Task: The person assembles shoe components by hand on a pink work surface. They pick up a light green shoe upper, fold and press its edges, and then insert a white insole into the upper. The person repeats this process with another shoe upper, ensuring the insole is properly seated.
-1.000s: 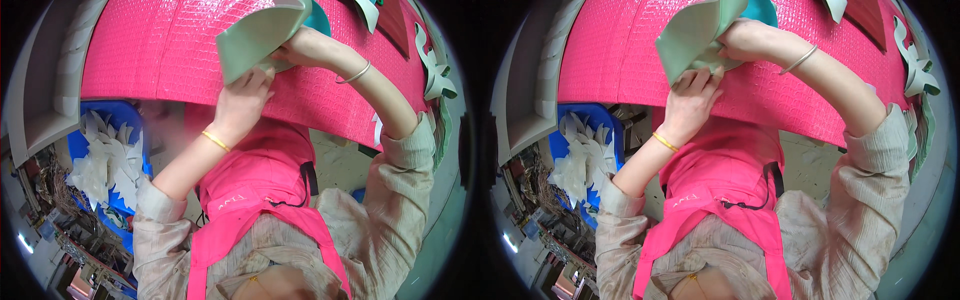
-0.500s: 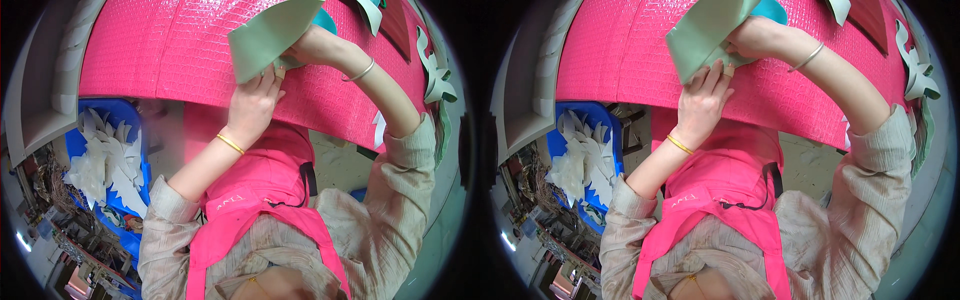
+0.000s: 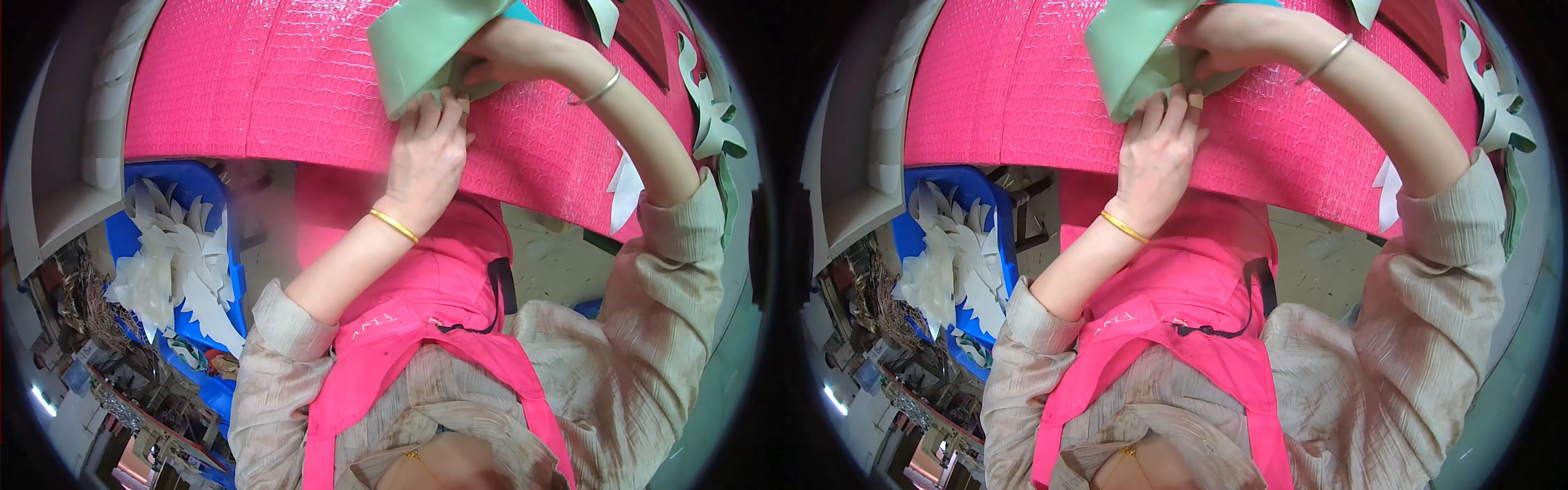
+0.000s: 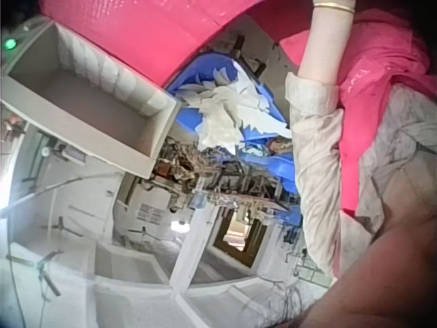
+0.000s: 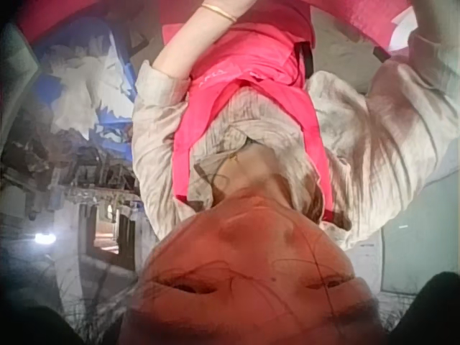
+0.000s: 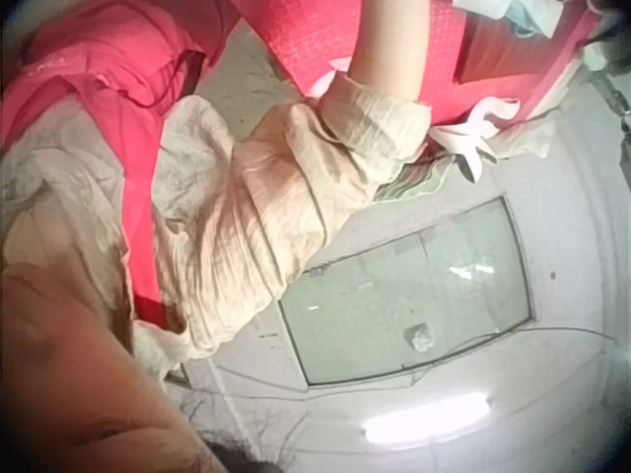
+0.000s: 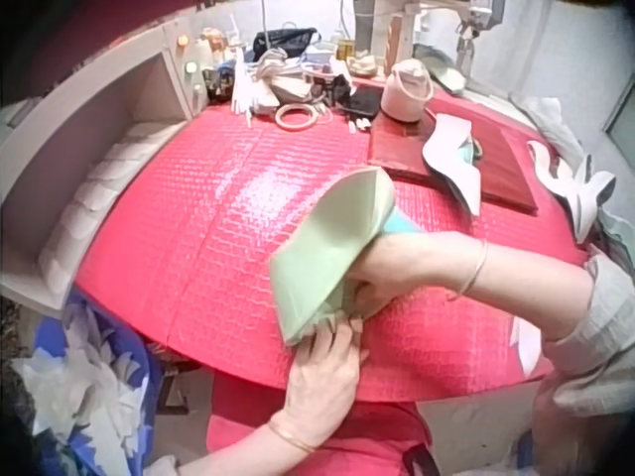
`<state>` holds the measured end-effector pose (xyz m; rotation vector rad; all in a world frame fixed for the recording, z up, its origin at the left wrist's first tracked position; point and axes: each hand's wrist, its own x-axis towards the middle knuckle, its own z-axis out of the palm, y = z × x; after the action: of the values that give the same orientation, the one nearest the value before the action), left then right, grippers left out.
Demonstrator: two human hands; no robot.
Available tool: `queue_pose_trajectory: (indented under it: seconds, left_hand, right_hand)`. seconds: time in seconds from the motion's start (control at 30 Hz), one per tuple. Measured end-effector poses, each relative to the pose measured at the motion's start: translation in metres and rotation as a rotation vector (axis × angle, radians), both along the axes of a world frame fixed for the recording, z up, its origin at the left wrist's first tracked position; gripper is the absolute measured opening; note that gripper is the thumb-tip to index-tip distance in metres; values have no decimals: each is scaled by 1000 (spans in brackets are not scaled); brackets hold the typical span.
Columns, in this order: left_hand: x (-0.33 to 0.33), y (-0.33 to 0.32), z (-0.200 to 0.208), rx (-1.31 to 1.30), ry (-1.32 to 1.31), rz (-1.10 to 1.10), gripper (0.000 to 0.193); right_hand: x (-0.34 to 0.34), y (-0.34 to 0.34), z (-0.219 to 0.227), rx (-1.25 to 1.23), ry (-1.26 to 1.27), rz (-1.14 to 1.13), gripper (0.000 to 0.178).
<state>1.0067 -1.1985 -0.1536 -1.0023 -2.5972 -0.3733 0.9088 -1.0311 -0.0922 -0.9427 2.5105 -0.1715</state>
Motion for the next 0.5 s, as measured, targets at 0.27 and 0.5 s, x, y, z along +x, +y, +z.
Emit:
queue_pose_trajectory:
  seconds: [0.27, 0.5]
  left_hand:
    - [5, 14, 6, -28, -47, 44, 46]
    - [2, 17, 1, -10, -68, 18, 49]
  right_hand:
    - [5, 16, -18, -66, 75, -55, 29]
    - [2, 28, -23, -137, 75, -16, 30]
